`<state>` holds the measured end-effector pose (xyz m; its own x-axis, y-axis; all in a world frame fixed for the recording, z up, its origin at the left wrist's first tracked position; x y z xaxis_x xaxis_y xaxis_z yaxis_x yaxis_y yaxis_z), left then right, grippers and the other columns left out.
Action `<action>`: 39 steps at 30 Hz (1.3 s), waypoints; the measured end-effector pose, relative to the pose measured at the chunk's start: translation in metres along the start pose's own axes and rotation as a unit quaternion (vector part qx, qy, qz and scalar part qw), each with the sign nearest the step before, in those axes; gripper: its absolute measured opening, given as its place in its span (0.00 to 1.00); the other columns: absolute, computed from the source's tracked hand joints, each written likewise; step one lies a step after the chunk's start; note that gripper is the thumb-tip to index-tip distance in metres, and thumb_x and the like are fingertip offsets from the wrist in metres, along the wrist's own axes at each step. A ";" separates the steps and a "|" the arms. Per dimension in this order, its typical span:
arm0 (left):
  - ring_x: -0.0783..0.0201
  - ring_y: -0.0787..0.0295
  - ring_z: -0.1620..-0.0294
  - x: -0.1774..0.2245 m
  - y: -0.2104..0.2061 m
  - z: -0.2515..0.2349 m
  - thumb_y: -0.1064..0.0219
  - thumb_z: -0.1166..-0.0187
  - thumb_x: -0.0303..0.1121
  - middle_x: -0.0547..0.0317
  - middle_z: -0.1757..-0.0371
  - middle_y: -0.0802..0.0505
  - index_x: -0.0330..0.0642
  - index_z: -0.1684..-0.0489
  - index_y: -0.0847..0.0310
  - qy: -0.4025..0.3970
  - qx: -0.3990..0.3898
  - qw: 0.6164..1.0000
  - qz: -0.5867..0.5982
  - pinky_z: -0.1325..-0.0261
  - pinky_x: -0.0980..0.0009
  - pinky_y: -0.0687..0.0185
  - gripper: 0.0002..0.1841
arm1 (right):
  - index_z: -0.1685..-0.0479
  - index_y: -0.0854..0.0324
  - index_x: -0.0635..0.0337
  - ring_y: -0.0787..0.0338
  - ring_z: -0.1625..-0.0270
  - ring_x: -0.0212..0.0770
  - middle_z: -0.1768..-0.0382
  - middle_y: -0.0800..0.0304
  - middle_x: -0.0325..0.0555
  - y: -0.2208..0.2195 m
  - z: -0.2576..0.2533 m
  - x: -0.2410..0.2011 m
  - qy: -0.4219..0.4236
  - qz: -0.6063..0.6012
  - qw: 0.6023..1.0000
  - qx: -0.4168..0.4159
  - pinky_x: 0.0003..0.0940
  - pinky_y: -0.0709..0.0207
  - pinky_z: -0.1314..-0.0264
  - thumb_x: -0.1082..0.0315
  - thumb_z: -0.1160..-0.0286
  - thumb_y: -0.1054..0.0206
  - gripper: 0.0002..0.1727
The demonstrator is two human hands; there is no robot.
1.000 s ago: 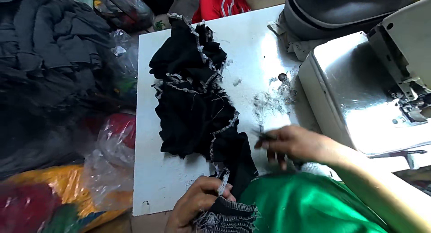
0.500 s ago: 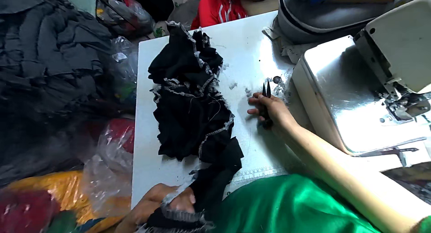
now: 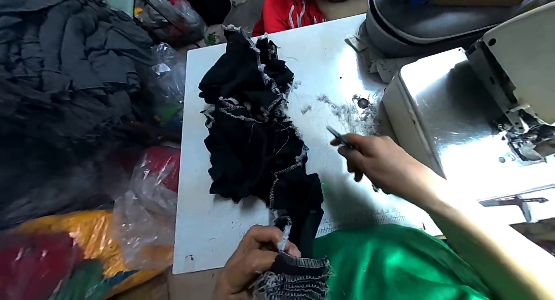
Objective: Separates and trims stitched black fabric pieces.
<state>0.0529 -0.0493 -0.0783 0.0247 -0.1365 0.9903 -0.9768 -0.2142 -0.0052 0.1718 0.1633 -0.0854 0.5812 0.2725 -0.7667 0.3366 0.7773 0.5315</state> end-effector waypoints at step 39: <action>0.70 0.31 0.15 0.010 -0.027 0.005 0.40 0.11 0.37 0.57 0.18 0.21 0.41 0.55 0.15 -0.051 -0.118 0.988 -0.083 0.13 0.69 0.33 0.11 | 0.61 0.14 0.59 0.31 0.76 0.10 0.79 0.24 0.26 -0.031 0.048 -0.027 0.259 -0.211 0.918 -0.215 0.08 0.39 0.73 0.45 0.11 0.48 0.27</action>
<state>0.0809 -0.0500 -0.0686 0.1976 -0.2176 0.9558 -0.9797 -0.0109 0.2001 0.1810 0.1050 -0.0640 -0.0025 0.0418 -0.9991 0.0633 0.9971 0.0416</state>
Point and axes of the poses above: each hand's wrist, its own z-axis away from the middle knuckle, its own y-axis out of the back of the hand, x = y × z, the point moved 7 cm from there along -z, towards the middle knuckle
